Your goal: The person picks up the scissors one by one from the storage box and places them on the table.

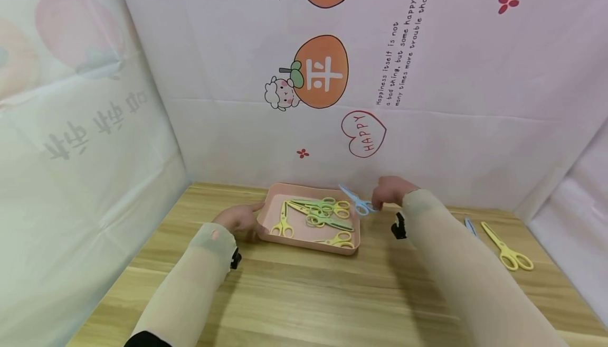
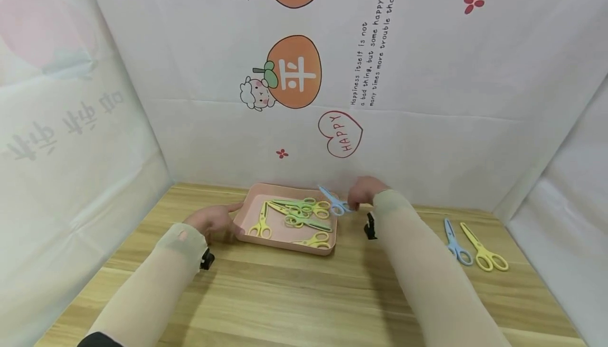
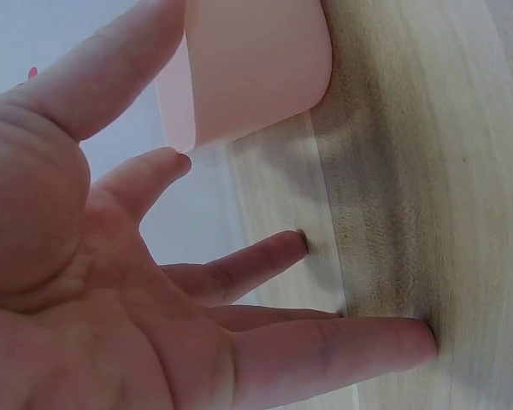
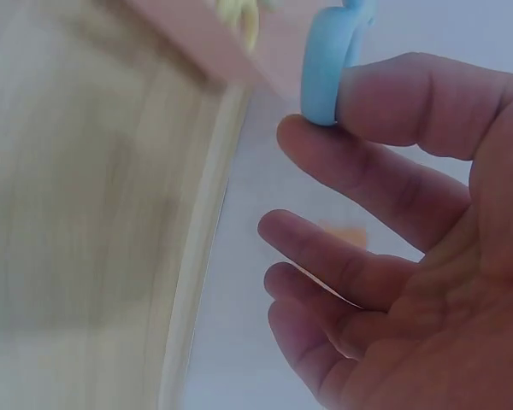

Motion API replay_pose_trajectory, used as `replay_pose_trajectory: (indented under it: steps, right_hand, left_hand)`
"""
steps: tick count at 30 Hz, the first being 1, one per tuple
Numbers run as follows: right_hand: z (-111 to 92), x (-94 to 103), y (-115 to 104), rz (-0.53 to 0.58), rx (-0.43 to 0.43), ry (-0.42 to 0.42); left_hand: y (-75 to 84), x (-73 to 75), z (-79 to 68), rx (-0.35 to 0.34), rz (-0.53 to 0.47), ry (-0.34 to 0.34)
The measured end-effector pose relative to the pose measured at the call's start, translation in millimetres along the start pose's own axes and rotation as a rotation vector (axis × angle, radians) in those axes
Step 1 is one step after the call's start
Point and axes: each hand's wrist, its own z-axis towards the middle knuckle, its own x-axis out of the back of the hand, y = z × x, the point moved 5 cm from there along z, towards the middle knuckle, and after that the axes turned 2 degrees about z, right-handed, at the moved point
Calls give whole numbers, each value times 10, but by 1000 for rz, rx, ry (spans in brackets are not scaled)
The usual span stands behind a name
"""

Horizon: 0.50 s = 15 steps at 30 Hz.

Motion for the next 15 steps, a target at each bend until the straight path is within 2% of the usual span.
replay_pose_trajectory:
  steps: [3, 6, 12, 15]
  right_hand:
    - [-29, 102, 212, 16, 24, -6]
    - [-98, 218, 425, -14, 33, -27]
    - [-245, 387, 789, -55, 13, -85]
    - [-286, 430, 936, -150, 7, -100]
  left_hand:
    - [-2, -8, 0, 0, 2, -4]
    - [1, -11, -7, 6, -26, -9]
    - [23, 5, -31, 5, -29, -8]
    - [24, 5, -29, 3, -18, -8]
